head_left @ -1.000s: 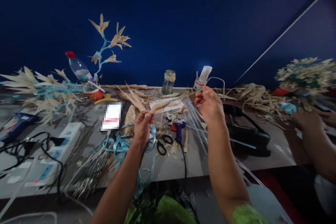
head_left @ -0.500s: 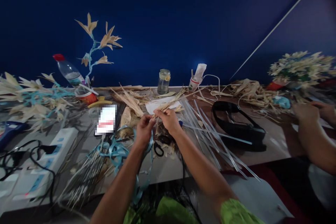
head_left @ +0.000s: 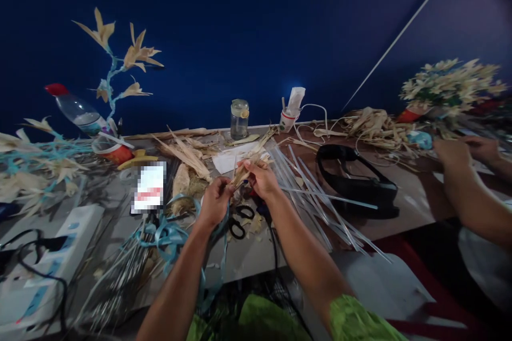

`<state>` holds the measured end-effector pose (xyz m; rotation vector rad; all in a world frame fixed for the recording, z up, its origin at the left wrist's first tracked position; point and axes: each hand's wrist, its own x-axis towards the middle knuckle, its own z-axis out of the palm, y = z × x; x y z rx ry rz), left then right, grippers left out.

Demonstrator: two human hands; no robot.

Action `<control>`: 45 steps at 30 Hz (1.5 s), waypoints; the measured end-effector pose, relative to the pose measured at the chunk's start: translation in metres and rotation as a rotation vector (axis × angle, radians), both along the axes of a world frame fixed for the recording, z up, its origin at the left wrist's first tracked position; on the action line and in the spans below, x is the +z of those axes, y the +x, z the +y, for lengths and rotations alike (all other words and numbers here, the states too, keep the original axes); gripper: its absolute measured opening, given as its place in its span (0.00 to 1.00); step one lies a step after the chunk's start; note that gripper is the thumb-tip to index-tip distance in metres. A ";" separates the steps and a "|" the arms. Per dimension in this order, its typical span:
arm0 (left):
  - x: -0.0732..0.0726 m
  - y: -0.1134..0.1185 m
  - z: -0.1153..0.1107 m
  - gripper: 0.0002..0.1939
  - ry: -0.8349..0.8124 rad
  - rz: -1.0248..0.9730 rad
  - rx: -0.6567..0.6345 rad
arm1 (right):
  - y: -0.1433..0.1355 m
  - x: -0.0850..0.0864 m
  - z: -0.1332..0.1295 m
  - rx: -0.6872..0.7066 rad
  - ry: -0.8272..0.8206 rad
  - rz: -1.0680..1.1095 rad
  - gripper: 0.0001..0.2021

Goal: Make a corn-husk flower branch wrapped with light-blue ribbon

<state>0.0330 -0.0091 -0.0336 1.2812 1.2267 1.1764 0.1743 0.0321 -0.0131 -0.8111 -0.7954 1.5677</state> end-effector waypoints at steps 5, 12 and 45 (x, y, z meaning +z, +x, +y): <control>0.000 -0.001 0.000 0.07 0.085 0.057 0.064 | 0.007 0.003 0.001 0.073 0.011 -0.022 0.14; 0.007 -0.001 -0.006 0.10 -0.034 -0.162 -0.019 | 0.006 0.003 0.001 0.018 -0.012 0.000 0.13; 0.008 0.001 -0.001 0.08 0.037 -0.148 0.167 | -0.002 -0.004 -0.008 0.159 0.287 -0.390 0.23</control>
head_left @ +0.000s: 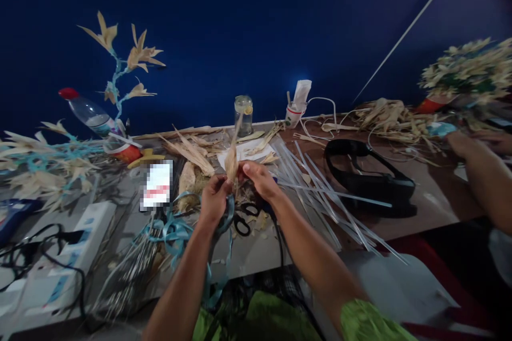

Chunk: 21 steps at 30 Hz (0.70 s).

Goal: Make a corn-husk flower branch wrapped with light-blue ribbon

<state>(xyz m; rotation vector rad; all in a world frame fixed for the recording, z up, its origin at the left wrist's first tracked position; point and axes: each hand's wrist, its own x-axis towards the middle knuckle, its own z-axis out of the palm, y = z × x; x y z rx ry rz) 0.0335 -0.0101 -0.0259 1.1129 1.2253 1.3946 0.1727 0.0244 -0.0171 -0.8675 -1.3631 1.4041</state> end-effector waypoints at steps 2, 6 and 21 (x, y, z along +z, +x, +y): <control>0.000 -0.001 0.001 0.08 0.010 0.005 0.037 | -0.004 -0.002 -0.001 0.049 0.030 -0.039 0.19; -0.003 0.001 0.001 0.07 0.061 0.115 0.048 | -0.010 -0.010 0.002 -0.040 0.003 -0.092 0.12; -0.004 -0.005 -0.014 0.07 0.537 0.317 0.307 | -0.008 -0.009 0.003 -0.145 0.017 -0.186 0.11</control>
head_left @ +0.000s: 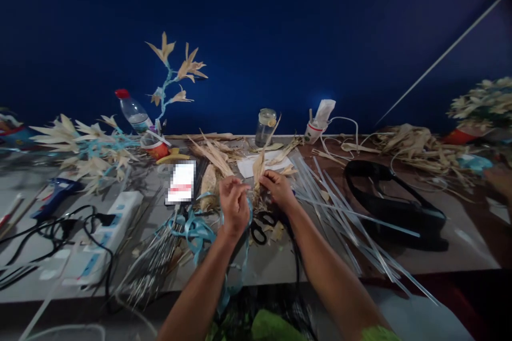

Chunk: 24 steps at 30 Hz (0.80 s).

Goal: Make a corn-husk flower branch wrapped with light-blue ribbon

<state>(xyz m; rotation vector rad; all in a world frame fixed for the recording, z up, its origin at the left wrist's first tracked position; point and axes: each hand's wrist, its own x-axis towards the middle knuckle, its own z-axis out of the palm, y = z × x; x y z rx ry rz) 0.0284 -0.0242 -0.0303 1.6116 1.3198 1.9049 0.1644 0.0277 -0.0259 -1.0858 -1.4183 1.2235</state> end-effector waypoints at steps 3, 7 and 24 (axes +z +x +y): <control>0.003 0.000 -0.004 0.07 0.098 0.081 0.042 | -0.009 0.006 -0.002 0.006 0.001 -0.054 0.10; 0.004 0.000 -0.007 0.08 0.230 0.224 0.052 | -0.030 0.017 0.000 0.118 -0.013 -0.073 0.08; 0.001 0.000 -0.004 0.10 0.264 0.262 0.019 | -0.050 0.023 0.105 -0.009 0.319 -0.986 0.15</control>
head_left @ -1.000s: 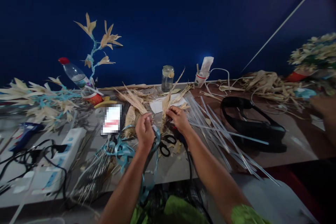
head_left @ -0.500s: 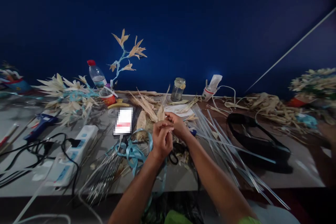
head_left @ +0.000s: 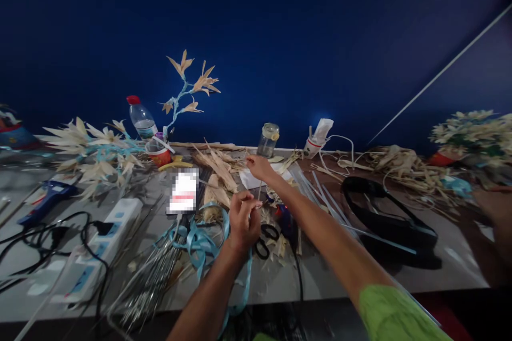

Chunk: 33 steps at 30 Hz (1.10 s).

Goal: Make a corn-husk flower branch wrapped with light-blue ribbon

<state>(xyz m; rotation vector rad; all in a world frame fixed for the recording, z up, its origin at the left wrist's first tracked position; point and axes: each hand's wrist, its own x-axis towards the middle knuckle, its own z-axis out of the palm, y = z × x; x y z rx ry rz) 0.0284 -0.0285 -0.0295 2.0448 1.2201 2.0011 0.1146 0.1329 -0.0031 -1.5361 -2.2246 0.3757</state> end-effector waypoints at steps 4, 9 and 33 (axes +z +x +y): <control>-0.002 0.000 0.001 0.11 -0.010 0.003 -0.014 | -0.015 -0.004 0.036 -0.017 0.063 -0.079 0.16; -0.001 0.000 -0.002 0.12 -0.076 0.025 -0.051 | -0.040 -0.013 0.073 0.029 0.133 -0.177 0.16; -0.005 -0.003 0.006 0.11 -0.113 -0.033 0.047 | -0.033 0.050 0.086 -0.064 0.165 -0.020 0.15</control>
